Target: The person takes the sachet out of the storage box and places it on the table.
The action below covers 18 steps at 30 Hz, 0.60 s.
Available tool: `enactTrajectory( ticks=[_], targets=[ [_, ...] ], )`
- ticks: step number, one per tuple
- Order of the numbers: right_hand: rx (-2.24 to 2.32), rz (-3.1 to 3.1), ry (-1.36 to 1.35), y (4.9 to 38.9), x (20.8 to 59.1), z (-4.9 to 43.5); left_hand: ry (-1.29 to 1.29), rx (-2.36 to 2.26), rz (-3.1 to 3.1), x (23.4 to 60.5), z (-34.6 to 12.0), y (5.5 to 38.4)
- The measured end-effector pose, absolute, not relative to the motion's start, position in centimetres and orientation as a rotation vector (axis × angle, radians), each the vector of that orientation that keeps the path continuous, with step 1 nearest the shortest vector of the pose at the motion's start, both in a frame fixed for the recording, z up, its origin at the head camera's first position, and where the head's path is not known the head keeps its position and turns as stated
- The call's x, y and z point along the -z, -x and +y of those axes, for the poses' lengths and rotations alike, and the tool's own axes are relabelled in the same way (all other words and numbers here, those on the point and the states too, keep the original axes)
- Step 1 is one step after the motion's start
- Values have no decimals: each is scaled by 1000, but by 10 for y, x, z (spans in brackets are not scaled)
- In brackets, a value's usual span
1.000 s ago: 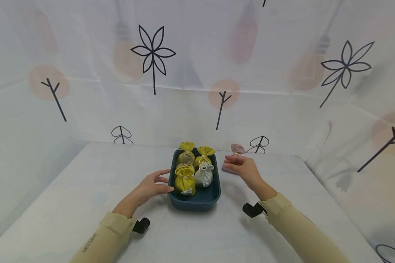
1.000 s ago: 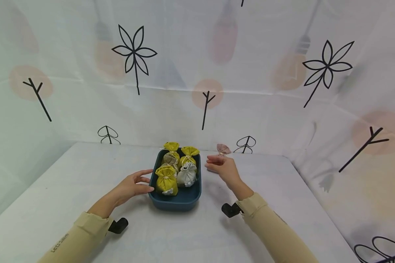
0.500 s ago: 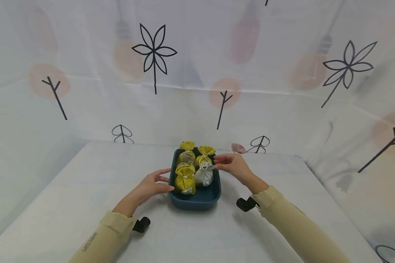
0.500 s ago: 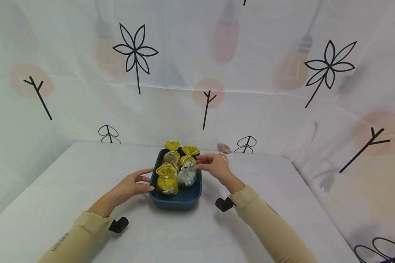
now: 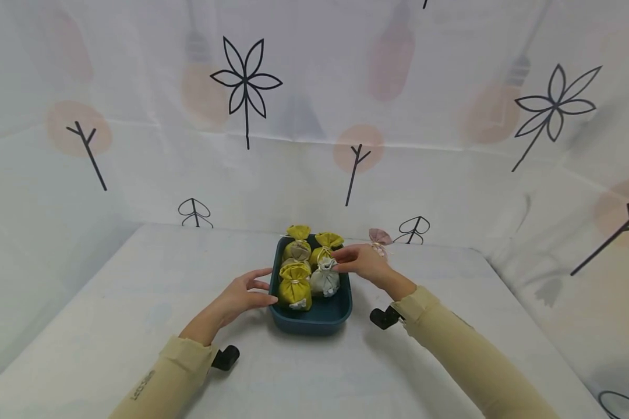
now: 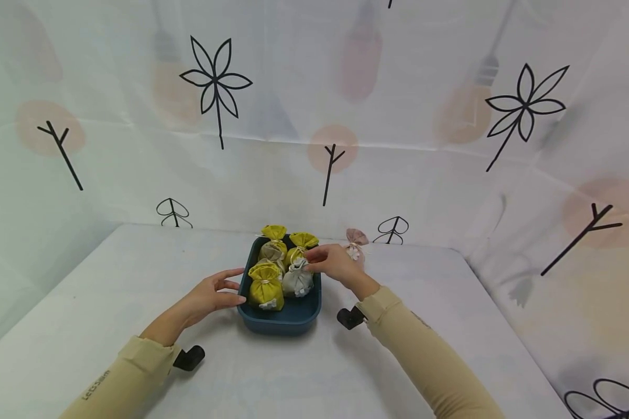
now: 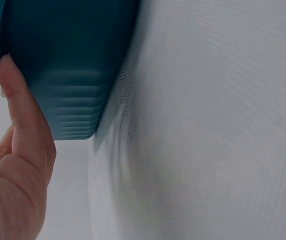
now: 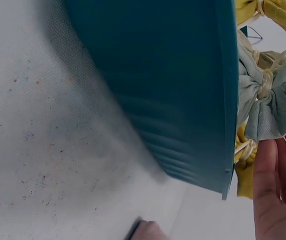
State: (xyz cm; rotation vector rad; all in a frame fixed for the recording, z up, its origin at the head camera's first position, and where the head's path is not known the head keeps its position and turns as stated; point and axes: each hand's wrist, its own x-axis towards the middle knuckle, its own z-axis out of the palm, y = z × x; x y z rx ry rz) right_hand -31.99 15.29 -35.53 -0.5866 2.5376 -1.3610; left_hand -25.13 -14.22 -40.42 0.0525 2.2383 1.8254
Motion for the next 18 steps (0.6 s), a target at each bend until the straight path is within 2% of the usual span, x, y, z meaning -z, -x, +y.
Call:
enactTrajectory(
  ticks=[18],
  targets=[
    [1393,2602,449,319,356,144,-57,-1839,2211,406,-143,253]
  ],
)
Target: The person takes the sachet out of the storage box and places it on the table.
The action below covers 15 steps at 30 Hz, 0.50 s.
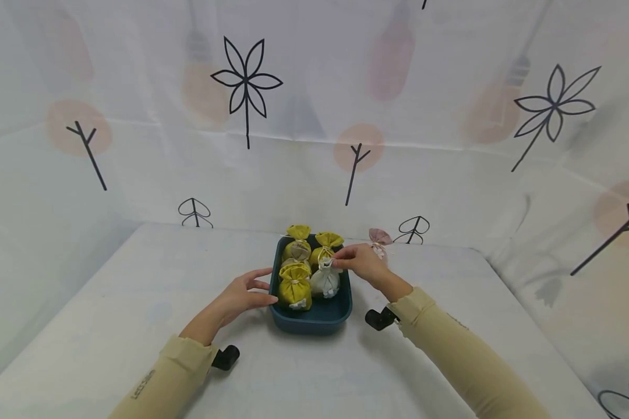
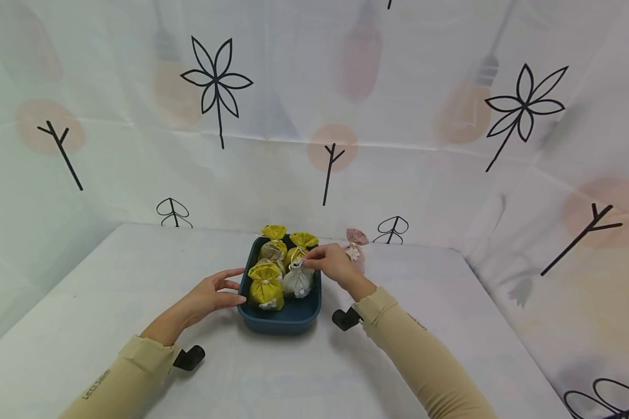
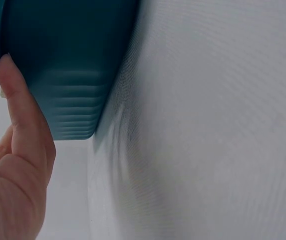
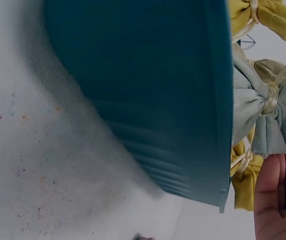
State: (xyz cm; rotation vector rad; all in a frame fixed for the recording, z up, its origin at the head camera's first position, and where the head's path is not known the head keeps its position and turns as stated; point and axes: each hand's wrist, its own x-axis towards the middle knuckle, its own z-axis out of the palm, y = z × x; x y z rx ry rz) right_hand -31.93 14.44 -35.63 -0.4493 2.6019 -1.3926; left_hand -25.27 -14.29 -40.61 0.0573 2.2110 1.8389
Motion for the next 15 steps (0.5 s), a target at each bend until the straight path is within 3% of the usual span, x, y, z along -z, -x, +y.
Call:
enactTrajectory(
  ticks=[7,15],
  targets=[
    [1444,2671,466,313,351,145,-62,-1846,2214,405,-142,251],
    [1529,2668,292,309,345,146,-70,-1853,2205,408,-143,252]
  ],
)
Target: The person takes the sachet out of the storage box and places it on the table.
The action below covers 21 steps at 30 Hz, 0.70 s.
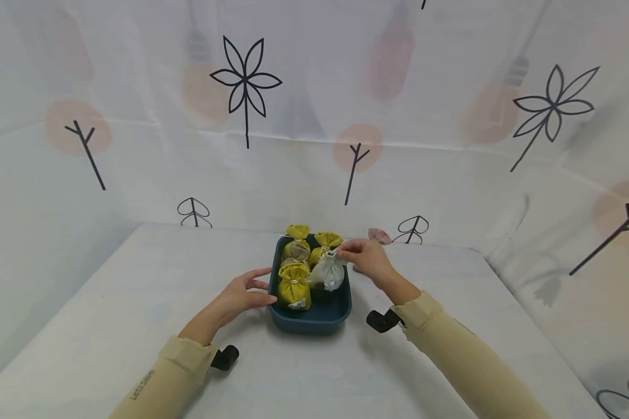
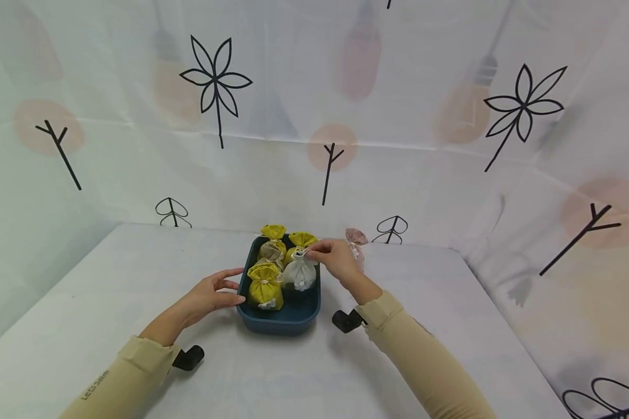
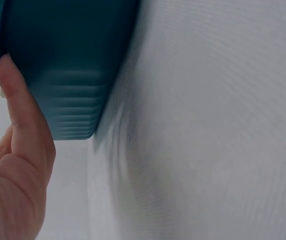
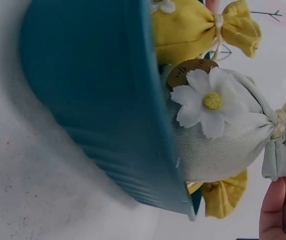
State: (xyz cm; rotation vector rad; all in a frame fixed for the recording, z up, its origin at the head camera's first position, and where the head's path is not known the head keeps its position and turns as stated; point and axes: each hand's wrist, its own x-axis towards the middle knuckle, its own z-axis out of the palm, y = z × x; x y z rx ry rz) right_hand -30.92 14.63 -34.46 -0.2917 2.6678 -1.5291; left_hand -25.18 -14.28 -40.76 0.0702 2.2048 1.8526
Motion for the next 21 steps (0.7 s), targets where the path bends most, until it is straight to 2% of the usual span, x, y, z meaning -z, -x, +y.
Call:
enactTrajectory(
  ticks=[21],
  targets=[
    [1858,2626,248,281,325,161,-79,-1856,2194,409,-144,252]
  ],
)
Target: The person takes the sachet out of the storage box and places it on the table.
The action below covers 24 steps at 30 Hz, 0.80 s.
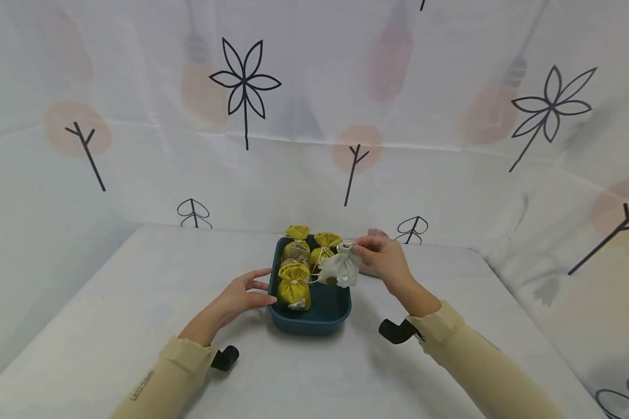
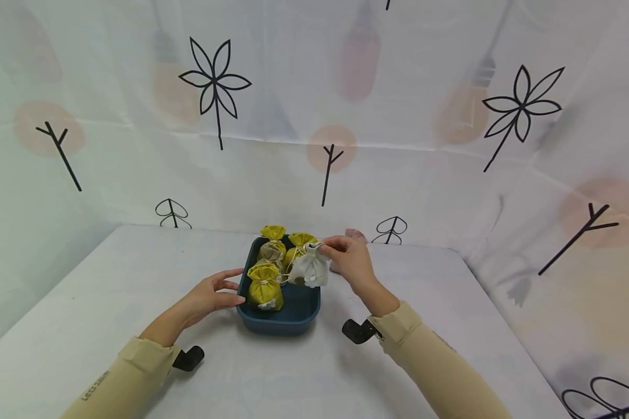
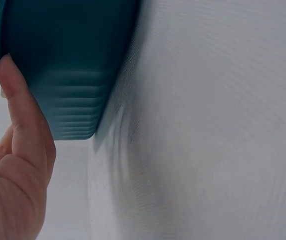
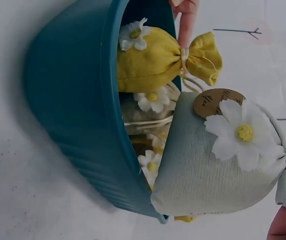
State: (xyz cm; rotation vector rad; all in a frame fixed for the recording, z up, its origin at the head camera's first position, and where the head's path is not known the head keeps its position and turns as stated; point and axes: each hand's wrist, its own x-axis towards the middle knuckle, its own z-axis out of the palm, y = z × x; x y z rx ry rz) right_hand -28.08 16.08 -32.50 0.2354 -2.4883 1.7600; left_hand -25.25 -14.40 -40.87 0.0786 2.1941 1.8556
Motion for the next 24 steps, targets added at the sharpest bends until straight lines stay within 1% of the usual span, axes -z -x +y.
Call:
enactTrajectory(
  ticks=[10,24],
  targets=[
    [-1751,-2414,-258,269,325,180,-81,-1849,2198,406,-143,251],
    [-1644,-2408,-196,263,335,208,-29,-1850,2228,407,-142,251]
  ],
)
